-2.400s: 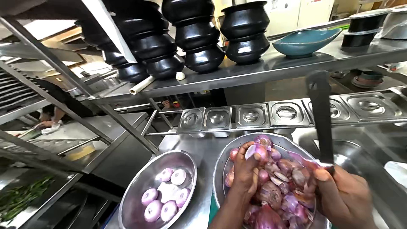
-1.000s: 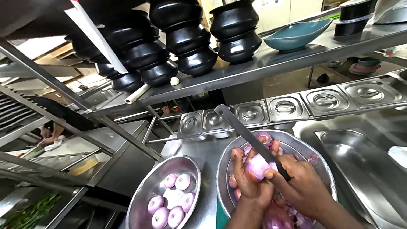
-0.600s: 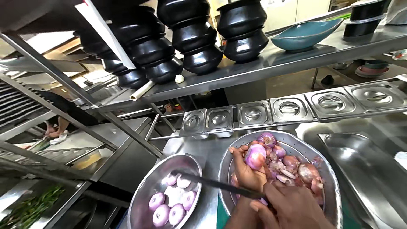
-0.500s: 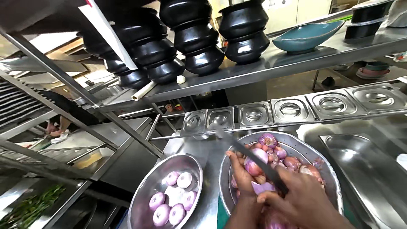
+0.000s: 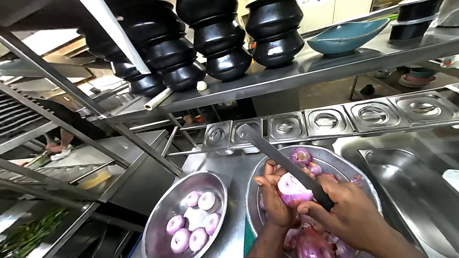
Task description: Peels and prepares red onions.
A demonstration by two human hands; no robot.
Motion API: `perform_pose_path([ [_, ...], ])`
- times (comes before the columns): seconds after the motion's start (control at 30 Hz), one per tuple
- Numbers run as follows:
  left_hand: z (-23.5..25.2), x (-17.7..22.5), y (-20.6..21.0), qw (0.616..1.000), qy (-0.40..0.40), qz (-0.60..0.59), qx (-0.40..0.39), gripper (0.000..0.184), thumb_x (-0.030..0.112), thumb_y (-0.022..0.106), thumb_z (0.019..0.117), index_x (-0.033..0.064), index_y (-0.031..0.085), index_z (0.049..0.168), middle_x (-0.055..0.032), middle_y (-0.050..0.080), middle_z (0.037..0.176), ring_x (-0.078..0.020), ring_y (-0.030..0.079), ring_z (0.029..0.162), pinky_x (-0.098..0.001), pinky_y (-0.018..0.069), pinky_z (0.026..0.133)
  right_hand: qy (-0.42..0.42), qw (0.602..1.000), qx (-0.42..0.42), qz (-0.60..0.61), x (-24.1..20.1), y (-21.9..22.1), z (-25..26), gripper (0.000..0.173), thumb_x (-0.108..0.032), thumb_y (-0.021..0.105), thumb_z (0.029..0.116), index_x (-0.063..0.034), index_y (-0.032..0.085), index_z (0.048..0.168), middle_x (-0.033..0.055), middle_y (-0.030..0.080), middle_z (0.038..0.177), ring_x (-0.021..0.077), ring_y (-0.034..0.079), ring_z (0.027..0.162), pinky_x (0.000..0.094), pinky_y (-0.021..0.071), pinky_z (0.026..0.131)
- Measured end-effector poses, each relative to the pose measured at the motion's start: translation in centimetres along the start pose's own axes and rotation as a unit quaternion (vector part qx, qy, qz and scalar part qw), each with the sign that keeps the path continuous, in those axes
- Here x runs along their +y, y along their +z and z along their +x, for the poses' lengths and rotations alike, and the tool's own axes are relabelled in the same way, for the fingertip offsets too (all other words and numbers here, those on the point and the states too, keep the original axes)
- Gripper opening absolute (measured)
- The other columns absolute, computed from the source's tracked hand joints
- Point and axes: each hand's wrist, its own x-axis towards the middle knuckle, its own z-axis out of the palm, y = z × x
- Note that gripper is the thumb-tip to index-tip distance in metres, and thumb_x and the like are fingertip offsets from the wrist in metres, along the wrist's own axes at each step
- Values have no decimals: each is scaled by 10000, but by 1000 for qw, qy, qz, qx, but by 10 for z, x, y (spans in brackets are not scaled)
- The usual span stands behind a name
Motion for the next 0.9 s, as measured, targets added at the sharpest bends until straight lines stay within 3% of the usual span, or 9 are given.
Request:
perform_pose_path([
  [0.33, 1, -4, 2, 992, 8, 101, 76, 893, 905, 313, 820, 123, 637, 1106, -151, 735, 867, -255, 743, 799, -385, 618, 726, -49, 998, 18, -43, 0, 0, -6, 600, -641, 353, 1048, -161, 525, 732, -28, 384, 490, 130, 427, 404, 339, 323, 370],
  [0.47, 9, -13, -2, 989, -30, 75, 125, 832, 875, 240, 873, 147, 619, 1008, -89, 751, 842, -213, 749, 806, -345, 613, 734, -128, 977, -1, -173, -22, 0, -15, 599, -597, 329, 1053, -142, 560, 738, 13, 459, 486, 202, 490, 372, 377, 350, 323],
  [0.57, 6, -5, 3, 977, -147, 12, 153, 696, 613, 161, 1052, 73, 599, 1091, -140, 729, 960, -246, 732, 887, -388, 609, 777, -98, 986, -17, -134, -15, 6, -18, 586, -598, 331, 1049, -146, 570, 762, 10, 467, 491, 198, 503, 379, 391, 364, 324],
  [0.67, 0, 8, -4, 940, -273, -150, 140, 363, 312, 424, 1074, 27, 626, 1172, -218, 691, 1093, -332, 709, 978, -464, 601, 847, 9, 1000, 6, 0, 10, -4, -11, 597, -626, 371, 1048, -147, 601, 776, -10, 485, 524, 148, 516, 432, 388, 417, 379],
  [0.7, -1, 8, -9, 931, -288, -177, 136, 258, 233, 575, 1010, 23, 634, 1148, -219, 693, 1068, -327, 718, 940, -455, 613, 832, 52, 998, 3, 41, 18, -10, -9, 590, -651, 380, 1038, -174, 612, 779, -42, 514, 538, 110, 542, 445, 372, 458, 393],
  [0.73, -3, 6, -13, 928, -291, -191, 134, 293, 209, 731, 911, 19, 651, 1120, -220, 700, 1039, -318, 730, 894, -436, 627, 805, 87, 994, 1, 71, 22, -14, -7, 566, -675, 388, 1022, -213, 611, 782, -77, 531, 547, 76, 552, 450, 351, 477, 400],
  [0.8, -5, 1, -13, 930, -278, -192, 142, 466, 322, 867, 790, 38, 658, 1094, -197, 705, 991, -270, 730, 818, -374, 630, 735, 95, 992, 7, 83, 22, -18, -7, 558, -679, 392, 1020, -221, 606, 784, -83, 536, 543, 65, 553, 444, 340, 478, 392],
  [0.83, -4, -1, -10, 931, -266, -188, 163, 480, 400, 833, 818, 43, 667, 1093, -185, 706, 984, -257, 725, 805, -368, 630, 715, 66, 996, 10, 61, 17, -17, -10, 589, -658, 384, 1035, -175, 614, 790, -45, 537, 546, 96, 562, 450, 362, 477, 393],
  [0.9, 3, -4, -1, 932, -243, -163, 215, 509, 545, 551, 991, 63, 653, 1119, -166, 703, 1020, -252, 715, 862, -387, 616, 737, 2, 1000, 21, -18, 6, -10, -16, 615, -630, 354, 1053, -129, 582, 777, 9, 475, 511, 159, 508, 418, 385, 393, 367],
])
